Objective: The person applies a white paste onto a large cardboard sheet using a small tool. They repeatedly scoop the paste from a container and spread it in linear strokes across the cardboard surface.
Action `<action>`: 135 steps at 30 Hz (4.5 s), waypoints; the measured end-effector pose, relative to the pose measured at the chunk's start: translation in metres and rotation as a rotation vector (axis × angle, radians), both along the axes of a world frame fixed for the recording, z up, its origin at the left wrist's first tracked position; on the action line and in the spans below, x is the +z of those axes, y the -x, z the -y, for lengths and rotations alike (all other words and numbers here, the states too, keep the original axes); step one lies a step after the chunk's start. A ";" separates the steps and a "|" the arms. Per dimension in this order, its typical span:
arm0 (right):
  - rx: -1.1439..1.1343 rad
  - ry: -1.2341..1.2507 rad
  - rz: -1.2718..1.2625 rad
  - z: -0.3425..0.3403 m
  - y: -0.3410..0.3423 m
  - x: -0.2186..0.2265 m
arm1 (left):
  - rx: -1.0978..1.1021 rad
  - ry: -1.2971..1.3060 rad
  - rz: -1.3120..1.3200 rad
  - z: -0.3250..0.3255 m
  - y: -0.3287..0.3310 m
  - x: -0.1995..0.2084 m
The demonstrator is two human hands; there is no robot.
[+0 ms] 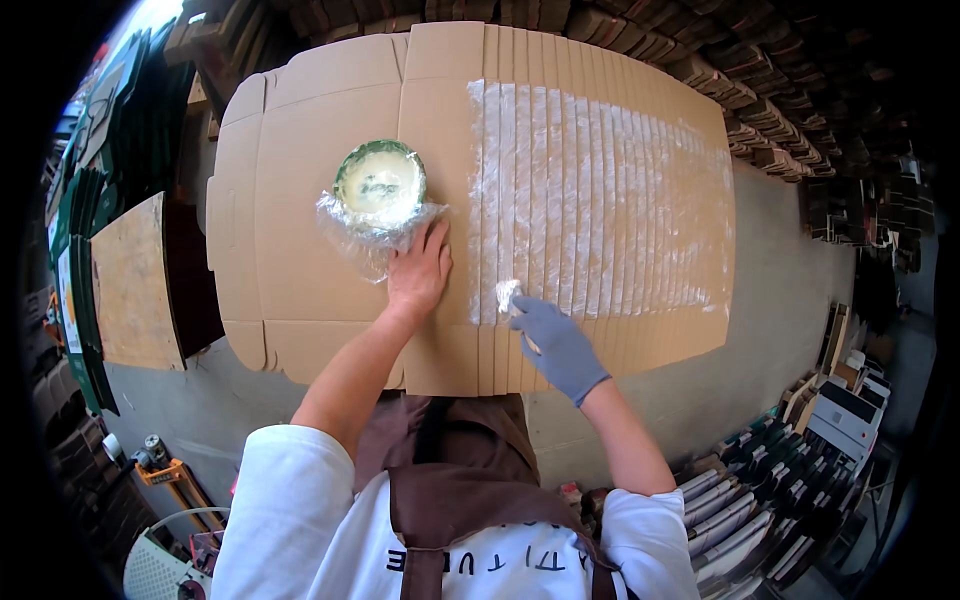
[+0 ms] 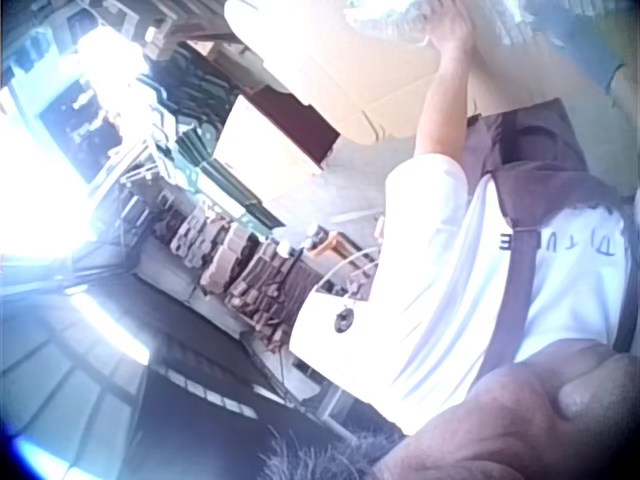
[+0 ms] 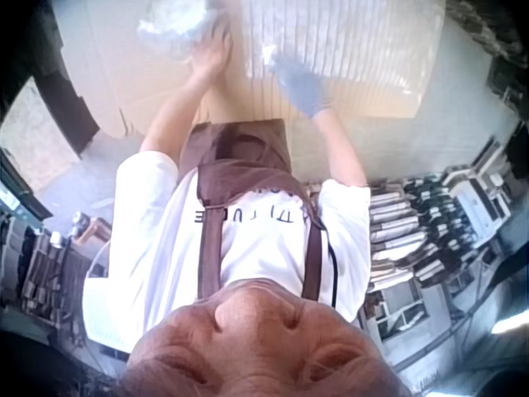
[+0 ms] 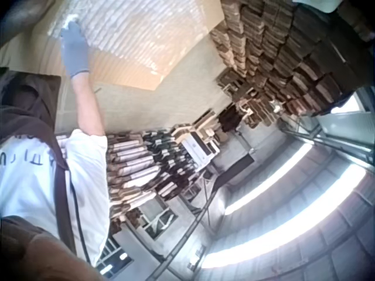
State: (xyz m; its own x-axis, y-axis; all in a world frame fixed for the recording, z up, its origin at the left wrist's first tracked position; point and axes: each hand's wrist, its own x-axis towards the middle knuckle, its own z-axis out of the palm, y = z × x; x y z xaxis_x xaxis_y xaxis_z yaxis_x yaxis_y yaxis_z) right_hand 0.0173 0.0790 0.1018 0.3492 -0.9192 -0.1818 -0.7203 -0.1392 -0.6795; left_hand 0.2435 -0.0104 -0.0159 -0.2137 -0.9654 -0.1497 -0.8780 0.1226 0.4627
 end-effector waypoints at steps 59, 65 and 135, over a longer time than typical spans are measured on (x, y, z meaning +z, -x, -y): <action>-0.661 0.161 -0.381 -0.072 0.075 -0.023 | -0.010 0.040 0.096 0.001 0.004 -0.010; -0.799 0.294 -0.377 -0.043 0.081 -0.033 | -0.006 0.024 0.113 0.002 0.003 -0.012; -1.175 -0.008 0.881 0.003 0.089 -0.021 | -0.085 0.177 -0.371 -0.018 -0.034 0.013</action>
State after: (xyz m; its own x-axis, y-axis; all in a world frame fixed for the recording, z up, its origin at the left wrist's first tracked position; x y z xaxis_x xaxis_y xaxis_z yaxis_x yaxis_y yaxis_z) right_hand -0.0716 0.0765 0.0809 -0.5841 -0.7471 -0.3174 0.2242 0.2273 -0.9477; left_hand 0.2774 0.0078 -0.0033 -0.3017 -0.9459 0.1190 -0.6393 0.2933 0.7108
